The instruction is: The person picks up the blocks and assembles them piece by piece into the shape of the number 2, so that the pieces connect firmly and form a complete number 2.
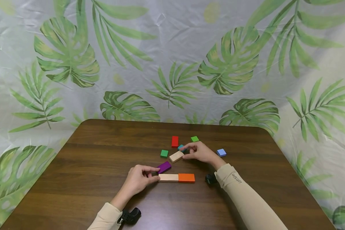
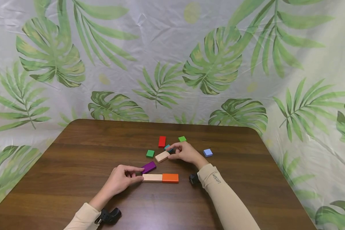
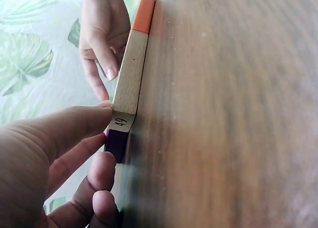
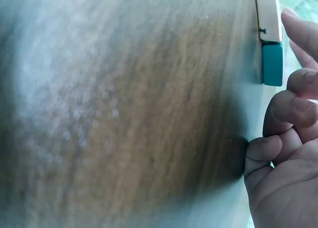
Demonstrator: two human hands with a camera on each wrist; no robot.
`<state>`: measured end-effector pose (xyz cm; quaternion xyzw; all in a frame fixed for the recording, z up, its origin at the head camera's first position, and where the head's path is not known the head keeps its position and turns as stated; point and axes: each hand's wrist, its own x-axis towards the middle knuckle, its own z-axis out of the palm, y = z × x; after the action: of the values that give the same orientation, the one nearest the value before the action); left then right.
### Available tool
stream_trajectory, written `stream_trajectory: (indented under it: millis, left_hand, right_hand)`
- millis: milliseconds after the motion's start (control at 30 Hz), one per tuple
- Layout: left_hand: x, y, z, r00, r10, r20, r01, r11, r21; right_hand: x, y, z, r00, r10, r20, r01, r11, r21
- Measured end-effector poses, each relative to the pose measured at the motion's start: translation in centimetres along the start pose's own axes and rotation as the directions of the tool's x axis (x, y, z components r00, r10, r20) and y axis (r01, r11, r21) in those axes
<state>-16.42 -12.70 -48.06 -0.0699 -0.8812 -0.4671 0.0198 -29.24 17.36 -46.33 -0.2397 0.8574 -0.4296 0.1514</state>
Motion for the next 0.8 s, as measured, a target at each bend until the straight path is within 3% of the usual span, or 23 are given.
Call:
stream_trajectory:
  millis: [467,800]
  left_hand:
    - [0.0,-0.1,0.1,1.0,-0.014,0.003,0.014,1.0,0.009]
    - [0.1,-0.4,0.1,1.0,-0.011,0.009,0.011,1.0,0.008]
  right_hand:
    - [0.9,0.7,0.3,0.999,-0.041,0.02,0.041,0.999,0.01]
    - [1.0,0.8,0.3,0.999,-0.023,0.035,0.023,1.0,0.0]
